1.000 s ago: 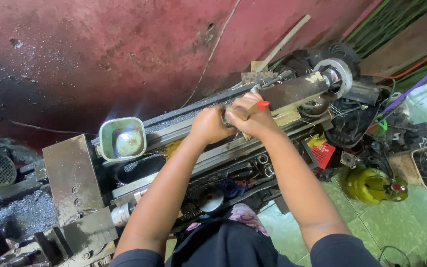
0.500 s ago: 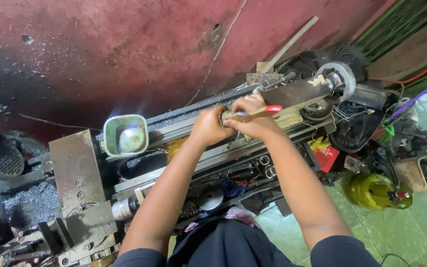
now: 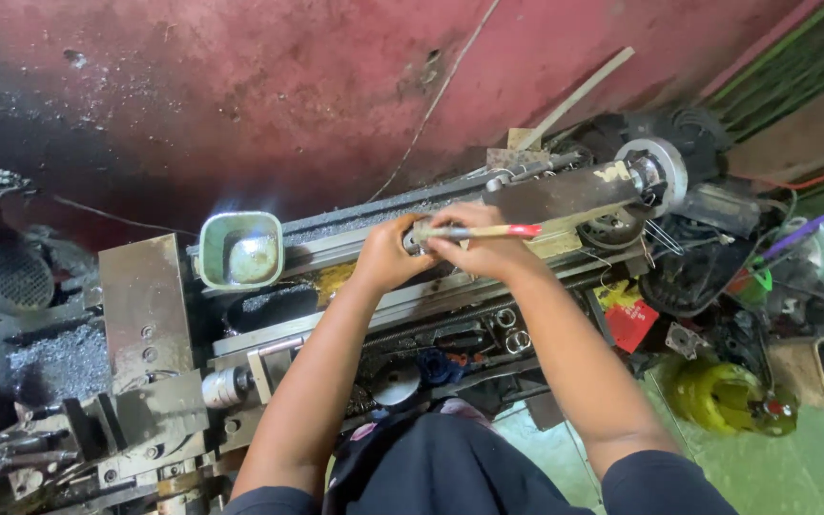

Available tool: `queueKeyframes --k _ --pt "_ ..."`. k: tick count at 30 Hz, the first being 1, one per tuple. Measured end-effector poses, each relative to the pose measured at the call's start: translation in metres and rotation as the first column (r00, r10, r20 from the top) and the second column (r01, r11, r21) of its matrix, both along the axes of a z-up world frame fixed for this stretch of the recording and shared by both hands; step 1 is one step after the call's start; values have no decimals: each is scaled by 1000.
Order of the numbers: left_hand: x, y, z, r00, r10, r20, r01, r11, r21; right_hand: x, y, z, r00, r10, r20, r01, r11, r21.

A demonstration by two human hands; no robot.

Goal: The person cleans a metal lathe using a brush and a liquid from a container. They scrub the lathe bed and components, then dip the brush into the container to apply more liquid while continuing to clean the machine.

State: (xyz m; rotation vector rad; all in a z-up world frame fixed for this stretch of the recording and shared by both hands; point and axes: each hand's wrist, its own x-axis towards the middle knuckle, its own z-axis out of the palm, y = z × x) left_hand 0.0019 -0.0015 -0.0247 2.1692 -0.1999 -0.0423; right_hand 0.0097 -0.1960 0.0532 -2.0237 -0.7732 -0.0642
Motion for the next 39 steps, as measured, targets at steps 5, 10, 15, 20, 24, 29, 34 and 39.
queueKeyframes --k 5,10,15,20,24,29,34,39 --pt "-1 3 9 999 -13 51 11 999 44 22 -14 -38 913 -69 403 166 963 -214" --pt "-9 1 31 998 -5 56 5 1000 -6 33 -30 -49 942 -157 295 230 946 -229" --pt "-7 1 30 998 -10 62 13 998 -59 26 -29 -31 970 -125 207 153 980 -125" --pt "-10 2 6 849 -119 515 47 987 151 21 -28 -23 980 -124 155 129 991 -24" --pt "-14 -5 -7 461 -366 809 -61 896 440 19 -39 -27 987 -106 119 99 993 67" --pt "-2 1 -18 363 -364 857 -52 911 409 17 -29 -5 982 58 181 -58 998 0" --pt "1 -1 -19 434 -315 844 -47 928 370 24 -30 -21 919 64 390 -68 998 -4" --pt "-1 -7 -19 519 -218 826 -73 952 297 25 -33 -33 930 55 363 -59 998 -1"
